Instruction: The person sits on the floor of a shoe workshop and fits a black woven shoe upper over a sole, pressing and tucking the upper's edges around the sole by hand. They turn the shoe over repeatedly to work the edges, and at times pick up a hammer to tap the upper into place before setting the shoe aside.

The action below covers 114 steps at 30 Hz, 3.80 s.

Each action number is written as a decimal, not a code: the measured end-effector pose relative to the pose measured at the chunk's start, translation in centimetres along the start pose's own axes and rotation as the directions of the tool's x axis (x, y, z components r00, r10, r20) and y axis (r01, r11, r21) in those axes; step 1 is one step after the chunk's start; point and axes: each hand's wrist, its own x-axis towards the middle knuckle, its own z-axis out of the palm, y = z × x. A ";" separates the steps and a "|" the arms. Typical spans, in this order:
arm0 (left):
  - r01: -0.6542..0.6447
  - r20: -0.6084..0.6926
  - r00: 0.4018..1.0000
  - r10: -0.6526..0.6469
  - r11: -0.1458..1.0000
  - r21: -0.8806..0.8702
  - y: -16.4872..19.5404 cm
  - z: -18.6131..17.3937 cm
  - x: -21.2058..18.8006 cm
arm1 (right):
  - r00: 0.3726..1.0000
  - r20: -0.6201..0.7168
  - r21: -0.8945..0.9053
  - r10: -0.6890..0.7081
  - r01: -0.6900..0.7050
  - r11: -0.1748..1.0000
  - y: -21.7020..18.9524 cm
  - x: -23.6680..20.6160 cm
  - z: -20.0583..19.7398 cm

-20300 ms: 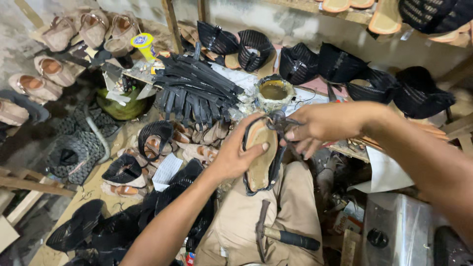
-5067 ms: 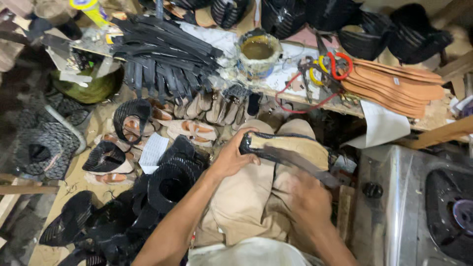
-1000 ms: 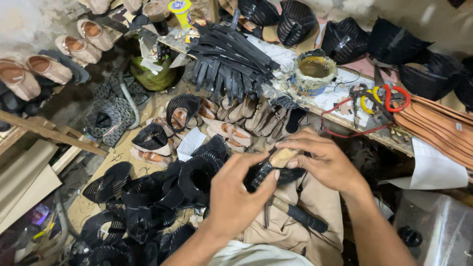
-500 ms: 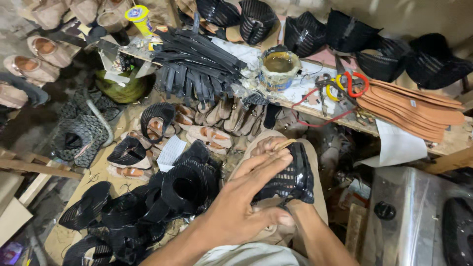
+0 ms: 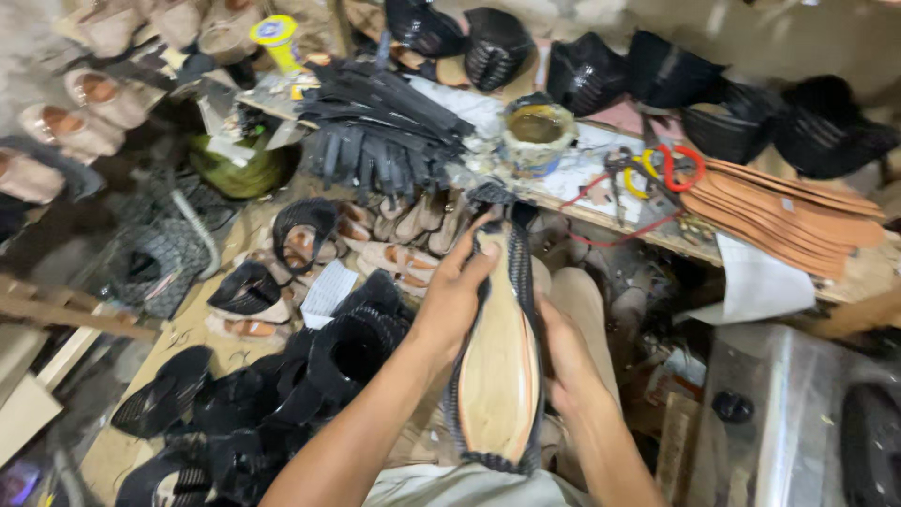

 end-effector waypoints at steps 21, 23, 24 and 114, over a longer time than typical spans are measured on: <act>0.192 0.697 0.631 -0.340 0.939 0.284 -15.9 17.7 -3.1 | -0.051 -0.448 -0.870 -0.893 -0.207 0.448 -5.4 -27.5 -23.4; 0.229 0.678 0.639 -0.364 0.931 0.285 -15.4 16.5 -2.7 | -0.015 -0.540 -0.705 -0.842 -0.538 0.462 -7.2 -27.4 -24.2; 0.215 0.677 0.648 -0.349 0.937 0.277 -15.2 15.9 -2.5 | -0.014 -0.577 -0.596 -0.817 -0.676 0.433 -8.0 -27.1 -24.4; -0.261 0.139 0.964 0.225 0.903 0.341 -9.2 -1.0 6.5 | 0.743 0.309 -0.935 -0.594 0.353 -0.045 -5.3 3.2 -3.0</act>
